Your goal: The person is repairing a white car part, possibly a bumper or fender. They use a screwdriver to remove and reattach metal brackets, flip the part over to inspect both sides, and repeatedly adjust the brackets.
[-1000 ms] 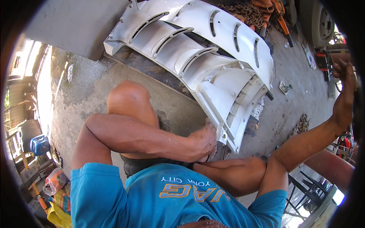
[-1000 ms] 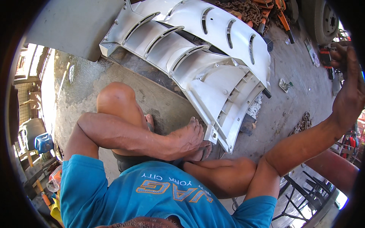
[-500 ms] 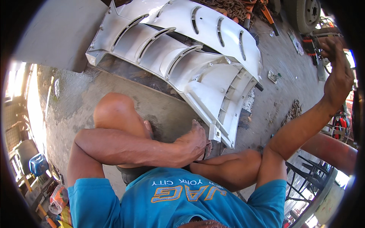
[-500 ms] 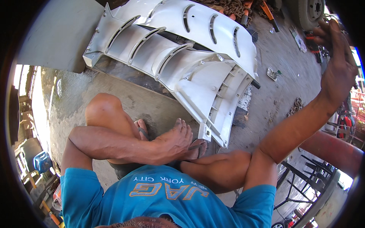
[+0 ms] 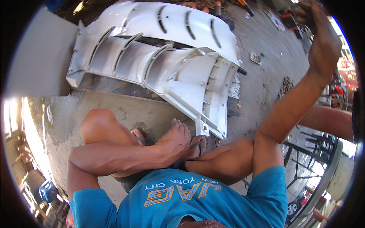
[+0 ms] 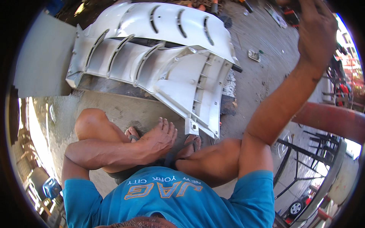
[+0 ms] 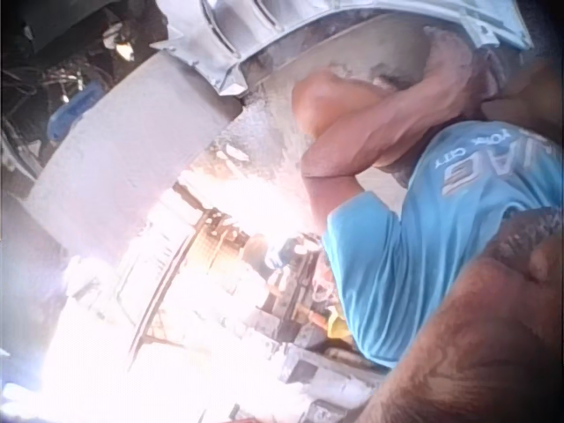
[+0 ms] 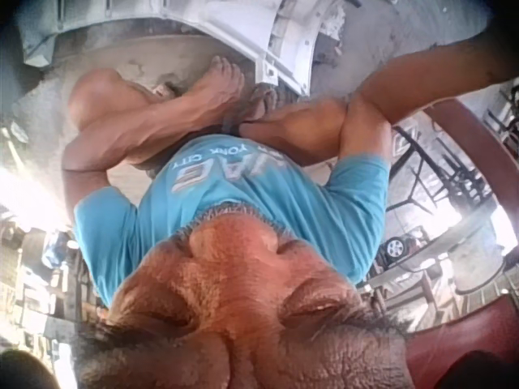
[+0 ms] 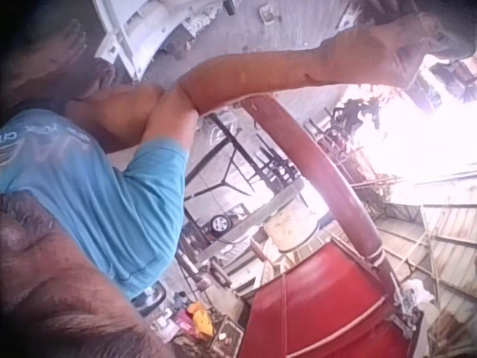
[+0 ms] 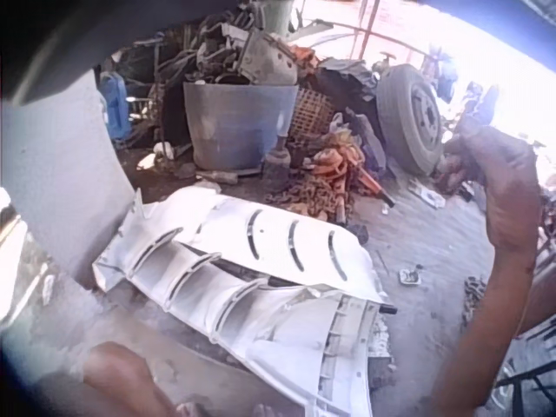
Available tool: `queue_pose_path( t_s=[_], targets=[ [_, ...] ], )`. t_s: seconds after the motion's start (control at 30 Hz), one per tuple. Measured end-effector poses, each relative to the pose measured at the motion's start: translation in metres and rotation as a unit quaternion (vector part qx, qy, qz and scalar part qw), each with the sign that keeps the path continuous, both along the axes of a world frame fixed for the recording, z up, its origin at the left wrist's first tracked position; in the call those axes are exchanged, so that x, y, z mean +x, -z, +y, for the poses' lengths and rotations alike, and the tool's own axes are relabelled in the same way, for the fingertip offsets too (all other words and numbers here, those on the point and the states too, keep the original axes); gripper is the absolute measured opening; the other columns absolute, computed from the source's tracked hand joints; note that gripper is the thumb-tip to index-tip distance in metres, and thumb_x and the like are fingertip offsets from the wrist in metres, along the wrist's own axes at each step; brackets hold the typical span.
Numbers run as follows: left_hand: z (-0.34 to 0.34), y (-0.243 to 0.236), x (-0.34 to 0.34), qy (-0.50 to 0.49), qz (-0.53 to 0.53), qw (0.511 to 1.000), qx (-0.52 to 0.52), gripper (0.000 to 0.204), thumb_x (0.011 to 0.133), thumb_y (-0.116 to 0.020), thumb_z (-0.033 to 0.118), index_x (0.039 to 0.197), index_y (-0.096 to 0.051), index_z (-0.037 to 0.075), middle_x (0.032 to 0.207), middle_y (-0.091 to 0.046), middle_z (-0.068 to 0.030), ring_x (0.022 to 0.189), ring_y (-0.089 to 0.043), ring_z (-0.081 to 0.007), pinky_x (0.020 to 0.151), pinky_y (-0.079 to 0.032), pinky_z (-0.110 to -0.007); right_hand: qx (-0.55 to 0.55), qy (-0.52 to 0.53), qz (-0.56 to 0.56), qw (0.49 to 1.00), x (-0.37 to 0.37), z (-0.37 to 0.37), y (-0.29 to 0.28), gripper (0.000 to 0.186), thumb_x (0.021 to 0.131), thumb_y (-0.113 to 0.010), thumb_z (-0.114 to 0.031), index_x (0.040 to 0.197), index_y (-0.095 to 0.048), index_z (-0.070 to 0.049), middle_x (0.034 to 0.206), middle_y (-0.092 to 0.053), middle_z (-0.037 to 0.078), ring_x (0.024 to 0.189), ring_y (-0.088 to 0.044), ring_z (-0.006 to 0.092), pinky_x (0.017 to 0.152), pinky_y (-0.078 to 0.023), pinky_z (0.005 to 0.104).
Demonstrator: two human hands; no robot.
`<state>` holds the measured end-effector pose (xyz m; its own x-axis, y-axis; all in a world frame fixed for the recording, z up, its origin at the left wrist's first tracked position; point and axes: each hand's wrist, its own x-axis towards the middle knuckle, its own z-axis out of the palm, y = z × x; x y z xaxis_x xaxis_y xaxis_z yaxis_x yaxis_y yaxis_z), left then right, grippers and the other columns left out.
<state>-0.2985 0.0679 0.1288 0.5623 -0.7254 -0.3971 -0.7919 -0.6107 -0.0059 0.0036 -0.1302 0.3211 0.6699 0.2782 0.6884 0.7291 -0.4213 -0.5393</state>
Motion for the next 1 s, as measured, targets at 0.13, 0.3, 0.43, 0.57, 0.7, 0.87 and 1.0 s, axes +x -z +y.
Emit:
queue_pose_path(
  t_s=[0.13,0.3,0.43,0.57,0.7,0.87,1.0],
  targets=[
    [-0.001,0.004,0.002,0.004,0.006,1.000,-0.011,0.054,0.096,-0.053,0.027,0.134,-0.056,-0.011,0.131,-0.061,-0.0295,0.121,-0.061,-0.0455,0.105,-0.045,-0.055,0.061,0.012,-0.005,0.998,-0.023,0.026,0.000,0.042,0.100,-0.066,-0.035,0.093,-0.072,0.006,0.075,-0.069,0.011,0.063,-0.064,0.0137,0.057,-0.049,0.0258],
    [-0.002,0.014,0.001,0.015,-0.016,1.000,-0.006,0.055,0.094,-0.055,0.029,0.133,-0.057,-0.011,0.130,-0.062,-0.0294,0.120,-0.062,-0.0439,0.103,-0.046,-0.053,0.062,0.060,-0.014,0.996,-0.030,0.022,-0.001,0.043,0.098,-0.068,-0.038,0.094,-0.072,0.004,0.074,-0.069,0.009,0.061,-0.063,0.0128,0.054,-0.046,0.0235],
    [-0.002,0.012,0.003,0.025,-0.014,1.000,-0.001,0.055,0.094,-0.055,0.028,0.133,-0.057,-0.011,0.128,-0.063,-0.0284,0.119,-0.062,-0.0431,0.103,-0.046,-0.053,0.073,0.087,0.028,0.993,-0.033,0.019,-0.008,0.044,0.097,-0.070,-0.041,0.093,-0.073,0.003,0.073,-0.069,0.009,0.059,-0.061,0.0108,0.053,-0.045,0.0222],
    [-0.002,0.011,0.005,0.035,-0.011,0.999,0.006,0.054,0.095,-0.054,0.027,0.134,-0.057,-0.010,0.128,-0.063,-0.0278,0.119,-0.062,-0.0423,0.103,-0.047,-0.053,0.068,0.091,0.003,0.994,-0.031,0.014,-0.005,0.046,0.096,-0.070,-0.042,0.093,-0.073,0.004,0.072,-0.070,0.008,0.059,-0.061,0.0096,0.053,-0.044,0.0214],
    [-0.003,0.014,0.004,0.035,-0.005,0.999,0.009,0.053,0.095,-0.054,0.026,0.135,-0.057,-0.008,0.129,-0.062,-0.0280,0.119,-0.062,-0.0420,0.103,-0.047,-0.052,0.068,0.087,-0.001,0.994,-0.030,0.012,-0.005,0.046,0.096,-0.071,-0.043,0.092,-0.074,0.003,0.072,-0.071,0.008,0.059,-0.062,0.0095,0.054,-0.044,0.0214],
    [-0.002,0.017,0.003,0.029,-0.009,1.000,0.001,0.053,0.095,-0.054,0.026,0.136,-0.057,-0.007,0.127,-0.063,-0.0277,0.119,-0.062,-0.0419,0.103,-0.047,-0.052,0.076,0.045,0.021,0.996,-0.034,0.007,-0.009,0.045,0.096,-0.071,-0.042,0.090,-0.075,0.002,0.072,-0.071,0.007,0.059,-0.063,0.0101,0.055,-0.046,0.0218],
    [-0.003,0.020,0.003,0.032,-0.018,0.999,-0.004,0.053,0.094,-0.055,0.026,0.135,-0.057,-0.007,0.127,-0.063,-0.0273,0.118,-0.062,-0.0417,0.103,-0.047,-0.052,0.080,0.076,0.011,0.994,-0.033,0.012,-0.007,0.046,0.096,-0.070,-0.042,0.091,-0.075,0.003,0.072,-0.071,0.008,0.058,-0.063,0.0106,0.056,-0.047,0.0220]
  ],
)
